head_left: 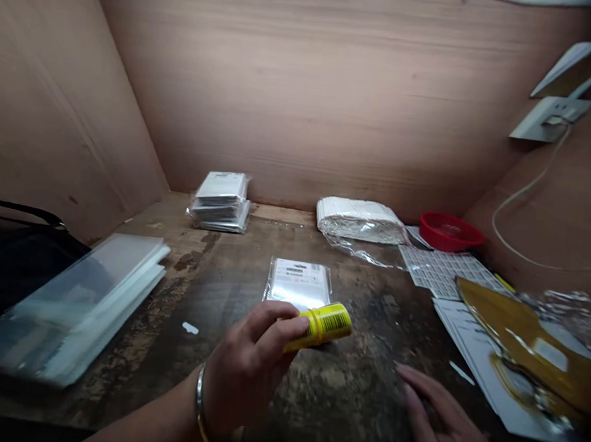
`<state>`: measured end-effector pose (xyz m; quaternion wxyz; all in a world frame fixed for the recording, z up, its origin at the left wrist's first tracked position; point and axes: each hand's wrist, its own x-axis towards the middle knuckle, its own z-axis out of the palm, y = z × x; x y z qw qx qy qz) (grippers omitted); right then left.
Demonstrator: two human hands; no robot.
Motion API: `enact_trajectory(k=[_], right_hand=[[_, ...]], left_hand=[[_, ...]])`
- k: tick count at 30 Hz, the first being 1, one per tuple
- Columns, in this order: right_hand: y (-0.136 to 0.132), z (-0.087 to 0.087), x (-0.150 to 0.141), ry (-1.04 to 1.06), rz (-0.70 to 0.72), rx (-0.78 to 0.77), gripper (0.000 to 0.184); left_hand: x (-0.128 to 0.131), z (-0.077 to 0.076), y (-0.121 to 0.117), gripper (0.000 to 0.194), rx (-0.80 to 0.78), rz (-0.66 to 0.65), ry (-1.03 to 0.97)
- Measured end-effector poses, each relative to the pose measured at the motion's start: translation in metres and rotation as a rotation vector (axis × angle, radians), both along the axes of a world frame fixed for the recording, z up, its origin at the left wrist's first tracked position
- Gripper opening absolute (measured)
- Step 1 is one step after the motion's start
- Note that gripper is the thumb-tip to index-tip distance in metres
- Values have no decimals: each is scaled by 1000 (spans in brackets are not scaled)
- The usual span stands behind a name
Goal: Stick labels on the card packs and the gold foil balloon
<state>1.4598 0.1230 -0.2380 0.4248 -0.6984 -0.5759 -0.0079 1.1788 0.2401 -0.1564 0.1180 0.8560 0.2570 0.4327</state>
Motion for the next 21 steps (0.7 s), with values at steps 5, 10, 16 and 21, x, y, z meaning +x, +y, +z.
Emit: enact_trajectory(k=[5,10,16,21], right_hand=[[17,54,-43,378,428,-178,41],[23,63,-48,742,598,-334,32],[18,53,-27,770,607,-258,30],[15,44,-18,566,628,-229,36]], left_hand=[[12,-16,-24,44,95,-198,18],[28,-30,-32,42,82,-225,8],[46,-31,-43,64,-809,-200,-288],[61,-30,-41,33,-1310,-373,-400]])
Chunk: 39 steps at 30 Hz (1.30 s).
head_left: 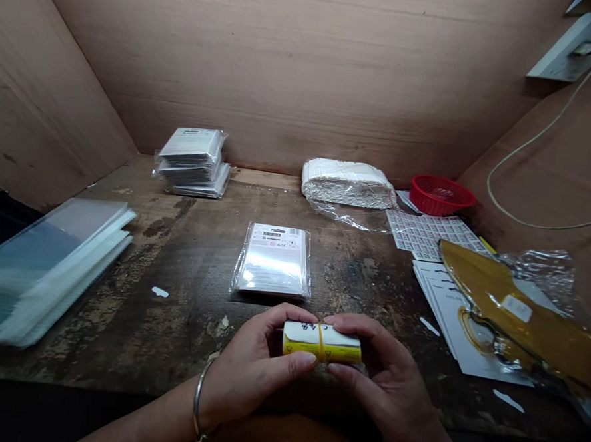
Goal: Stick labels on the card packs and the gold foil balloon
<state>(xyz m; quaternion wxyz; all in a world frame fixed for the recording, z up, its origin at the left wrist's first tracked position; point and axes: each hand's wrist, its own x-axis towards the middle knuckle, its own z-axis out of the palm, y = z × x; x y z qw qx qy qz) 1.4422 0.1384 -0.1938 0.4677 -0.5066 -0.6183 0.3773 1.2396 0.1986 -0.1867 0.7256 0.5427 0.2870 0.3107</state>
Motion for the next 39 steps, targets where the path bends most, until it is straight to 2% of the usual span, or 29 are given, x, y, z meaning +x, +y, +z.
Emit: enact_trajectory(k=[2,5,7,10,12,15,20,26,29,33,37,39], right_hand=[[-1,-4,2,-105,-10,36,37],[0,-7,4,-268,-58,75,39],[1,-7,4,-322,-154,109,36],[2,-3,3,-338,-326,174,21],[1,1,1,-357,-360,202,12],[-1,5,-1,-361,-352,213,9],[0,0,5,-312,-395,122,7],[6,-1,14,-178,-285,-85,23],[11,7,17,-15,-116,-295,31],[13,12,20,254,69,-517,31],[2,6,10,515,143,-619,51],[-3,0,0,562,95,-620,57]], left_hand=[[3,-3,-1,31,62,54,62],[5,-11,-5,31,261,177,190],[5,-17,-8,33,431,259,264],[5,-24,-11,38,627,352,325],[6,-28,-12,40,695,383,344],[7,-31,-12,42,715,395,341],[8,-32,-10,39,615,386,301],[10,-29,-12,37,484,329,234],[10,-20,-10,33,319,248,188],[11,-9,-6,33,5,123,58],[15,-12,-2,52,-242,136,-133],[19,-16,-3,49,-319,140,-155]])
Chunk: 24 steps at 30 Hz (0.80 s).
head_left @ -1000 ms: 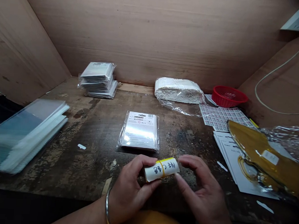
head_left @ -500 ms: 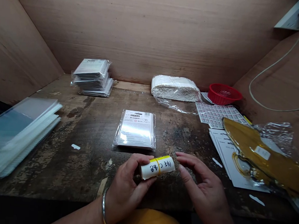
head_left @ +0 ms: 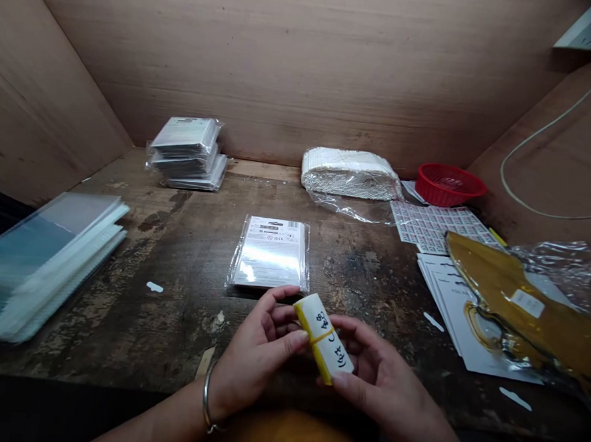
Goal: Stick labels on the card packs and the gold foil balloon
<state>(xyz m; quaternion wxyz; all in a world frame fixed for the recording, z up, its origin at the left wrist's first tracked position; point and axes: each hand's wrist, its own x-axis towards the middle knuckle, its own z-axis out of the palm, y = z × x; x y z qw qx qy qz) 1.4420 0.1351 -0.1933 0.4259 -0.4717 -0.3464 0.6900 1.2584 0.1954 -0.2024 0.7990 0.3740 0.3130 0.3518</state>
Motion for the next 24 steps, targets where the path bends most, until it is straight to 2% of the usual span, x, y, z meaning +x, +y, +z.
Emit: enact_trajectory(k=[3,6,9,14,17,24], right_hand=[[-4,-7,-16,-89,-129,5,62],[-4,-9,-26,-262,-200,56,62],[-5,-6,-26,-365,-179,112,56],[-10,-6,-14,-328,-91,172,44],[-11,-10,-6,-436,-127,178,32],[-13,-7,6,-676,-170,240,21]], left_hand=[[6,-6,-4,41,-80,-16,-10],[9,-12,-7,50,-145,-10,-55],[12,-14,-8,53,-200,7,-109],[15,-12,-8,53,-289,43,-155],[15,-11,-9,50,-306,26,-174],[14,-9,-11,39,-324,-43,-166]])
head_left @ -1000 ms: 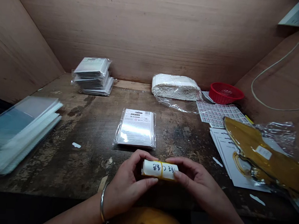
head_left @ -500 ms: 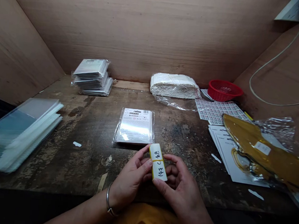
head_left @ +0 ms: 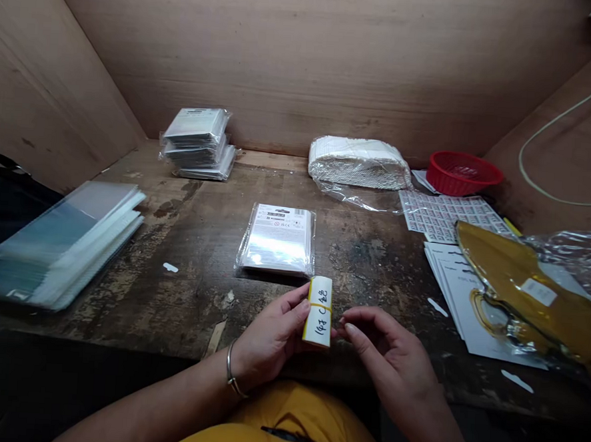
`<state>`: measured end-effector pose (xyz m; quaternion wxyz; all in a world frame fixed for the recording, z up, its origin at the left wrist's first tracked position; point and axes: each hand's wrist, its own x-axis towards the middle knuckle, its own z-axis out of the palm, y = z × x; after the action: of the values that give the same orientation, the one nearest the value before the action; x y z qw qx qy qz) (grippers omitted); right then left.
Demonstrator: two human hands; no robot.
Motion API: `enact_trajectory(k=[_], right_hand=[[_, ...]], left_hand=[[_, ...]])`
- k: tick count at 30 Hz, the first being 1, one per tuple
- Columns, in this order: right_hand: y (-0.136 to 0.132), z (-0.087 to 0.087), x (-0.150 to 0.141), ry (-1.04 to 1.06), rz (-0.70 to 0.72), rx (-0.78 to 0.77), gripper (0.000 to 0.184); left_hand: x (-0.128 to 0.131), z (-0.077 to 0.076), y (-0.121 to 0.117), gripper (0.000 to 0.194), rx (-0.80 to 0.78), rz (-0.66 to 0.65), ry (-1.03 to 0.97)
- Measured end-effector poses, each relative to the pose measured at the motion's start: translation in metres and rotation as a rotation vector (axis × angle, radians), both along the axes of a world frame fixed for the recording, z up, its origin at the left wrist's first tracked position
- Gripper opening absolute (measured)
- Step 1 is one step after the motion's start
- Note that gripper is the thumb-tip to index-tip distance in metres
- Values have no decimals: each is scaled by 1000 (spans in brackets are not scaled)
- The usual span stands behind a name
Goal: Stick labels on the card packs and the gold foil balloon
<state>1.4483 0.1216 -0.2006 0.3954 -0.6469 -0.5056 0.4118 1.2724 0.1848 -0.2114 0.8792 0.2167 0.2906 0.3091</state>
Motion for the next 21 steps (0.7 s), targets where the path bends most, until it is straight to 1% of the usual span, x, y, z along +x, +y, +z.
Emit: enact_trajectory(k=[5,8,12,17,21], right_hand=[[3,2,3,-171,17,138,13],[4,3,4,-244,-2,209,10],[5,7,3,-285,-1,267,8],[9,16,-8,-284,81,367,5],[15,15,-17,-367,108,382,7]], left_hand=[[-1,-2,-1,37,0,-4,14],[-1,-3,-2,37,2,-6,24],[0,-1,-2,38,-4,-11,37],[2,2,-4,38,-9,-10,49],[3,1,-5,36,-18,19,47]])
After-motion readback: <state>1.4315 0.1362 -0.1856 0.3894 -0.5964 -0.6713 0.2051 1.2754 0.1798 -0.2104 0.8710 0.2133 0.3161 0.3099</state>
